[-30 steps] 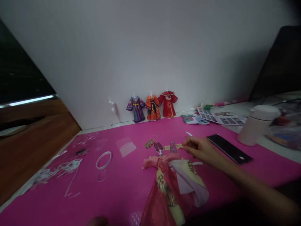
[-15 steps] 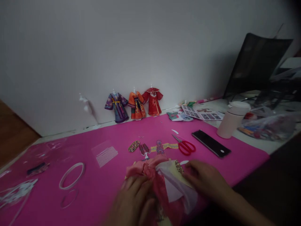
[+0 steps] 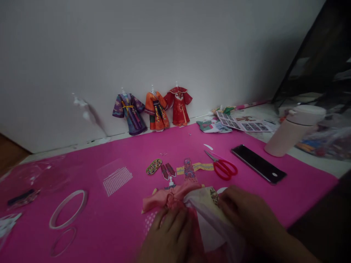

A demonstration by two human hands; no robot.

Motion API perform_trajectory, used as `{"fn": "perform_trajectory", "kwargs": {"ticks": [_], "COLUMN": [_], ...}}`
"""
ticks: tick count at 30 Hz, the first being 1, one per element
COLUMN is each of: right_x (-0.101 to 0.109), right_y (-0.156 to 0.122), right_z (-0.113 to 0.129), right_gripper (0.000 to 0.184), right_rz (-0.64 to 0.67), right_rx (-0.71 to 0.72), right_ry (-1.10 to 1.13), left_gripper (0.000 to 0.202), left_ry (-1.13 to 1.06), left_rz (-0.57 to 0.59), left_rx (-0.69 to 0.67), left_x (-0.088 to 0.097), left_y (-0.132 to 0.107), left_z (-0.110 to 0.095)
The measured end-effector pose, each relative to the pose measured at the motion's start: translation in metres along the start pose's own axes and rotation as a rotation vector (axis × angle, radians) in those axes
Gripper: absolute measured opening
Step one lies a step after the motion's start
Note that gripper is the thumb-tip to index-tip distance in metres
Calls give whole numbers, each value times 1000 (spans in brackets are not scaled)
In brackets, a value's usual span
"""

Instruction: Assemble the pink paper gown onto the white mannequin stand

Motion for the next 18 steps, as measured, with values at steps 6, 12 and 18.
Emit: {"fn": "perform_trajectory", "kwargs": {"ticks": [6,12,18], "right_x": [-15,-5,-7], "right_y": [-6,-2,0], "right_z": [1,6,6], "right_gripper": [15,24,24], "right_rz": [88,6,-126], "right_rx": [9,4,-192], "right_ry": [-74,225,1028], "left_gripper": [29,29,30], "left_ry": [63,89,58], "left_rz": [-54,38,40], "left_rx": [-59,-72,-64], "left_x": [3,-4,-6], "left_y": [-1,1,0], "left_z": [-7,-13,-12]}}
Point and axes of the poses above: each hand's wrist, its own y-axis towards the middle knuckle, its own x-axis out of the back of the hand, z = x × y, the point moved 9 cm from there along y, towards the middle knuckle, and after that the axes turned 14 degrees about x, right-handed, at the moved point
